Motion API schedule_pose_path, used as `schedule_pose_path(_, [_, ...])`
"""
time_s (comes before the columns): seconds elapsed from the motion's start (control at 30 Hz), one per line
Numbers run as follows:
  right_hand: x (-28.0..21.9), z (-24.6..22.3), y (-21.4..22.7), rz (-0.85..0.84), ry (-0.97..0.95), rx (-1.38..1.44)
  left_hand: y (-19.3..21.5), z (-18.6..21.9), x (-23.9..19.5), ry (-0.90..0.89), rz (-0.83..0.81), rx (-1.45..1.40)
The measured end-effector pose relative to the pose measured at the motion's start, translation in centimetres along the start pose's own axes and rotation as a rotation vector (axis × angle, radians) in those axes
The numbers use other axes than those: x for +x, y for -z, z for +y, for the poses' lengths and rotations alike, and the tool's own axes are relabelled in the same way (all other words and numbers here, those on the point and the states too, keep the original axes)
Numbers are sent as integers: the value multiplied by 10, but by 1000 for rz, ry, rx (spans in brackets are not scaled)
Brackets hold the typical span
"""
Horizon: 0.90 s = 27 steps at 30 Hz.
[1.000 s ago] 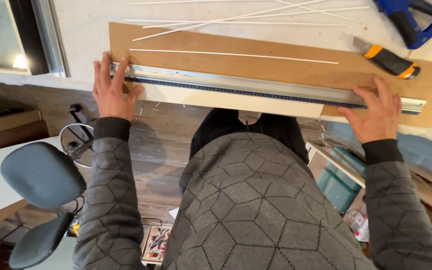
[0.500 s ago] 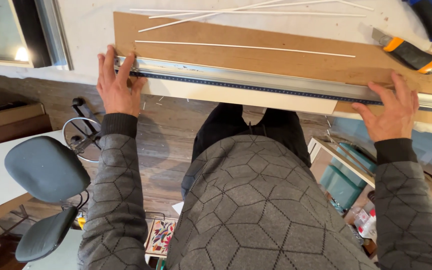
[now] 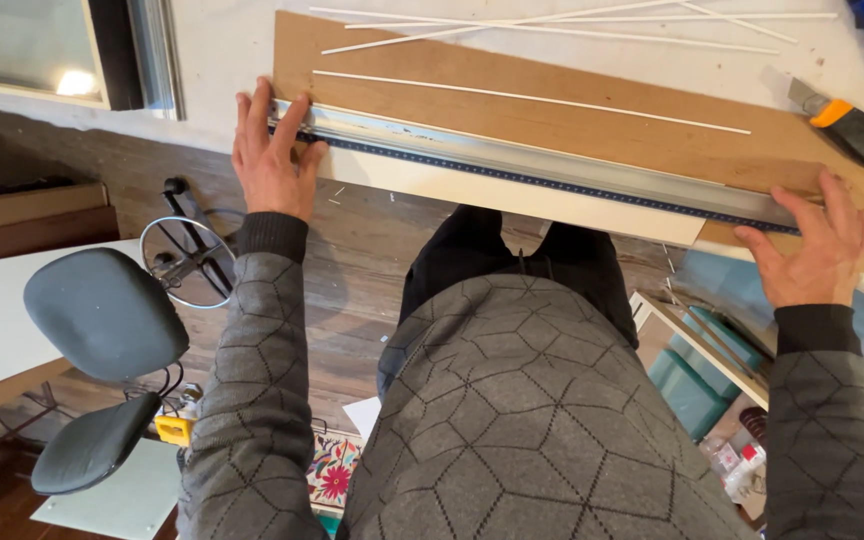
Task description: Cutting thin white strips using a utility knife against a metal straightedge on a cardboard backing.
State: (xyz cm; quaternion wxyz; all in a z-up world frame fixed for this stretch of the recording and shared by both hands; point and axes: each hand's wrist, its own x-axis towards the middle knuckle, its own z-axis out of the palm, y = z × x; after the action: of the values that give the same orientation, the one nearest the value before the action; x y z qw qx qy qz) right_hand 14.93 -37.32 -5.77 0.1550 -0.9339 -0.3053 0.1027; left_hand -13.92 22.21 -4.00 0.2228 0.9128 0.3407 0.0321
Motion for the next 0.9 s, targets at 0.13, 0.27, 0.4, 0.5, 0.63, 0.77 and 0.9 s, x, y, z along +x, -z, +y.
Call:
schedule_pose_path(0.13, [1,0,1,4,16,5,0,0,0,-1,6,-19])
schedule_pose_path(0.27, [1,-1,1,-4,-2,31,-1,-1,0,-4,7,-18])
schedule_pose_path(0.4, [1,1,0,-8,0,11,1,4,0,18,5,-30])
schedule_pose_path(0.5, [2,-3,2,-2,-6,28,3,7,2,32,-1,-34])
schedule_pose_path(0.63, [3,-4,3,6,-3,36,3,7,2,20,6,-43])
schedule_pose_path(0.77, [1,-5,3,-1,2,43,4,9,0,38,-1,-28])
schedule_pose_path(0.9, [4,-7,4,-3,-3,53,3,9,3,59,-5,-35])
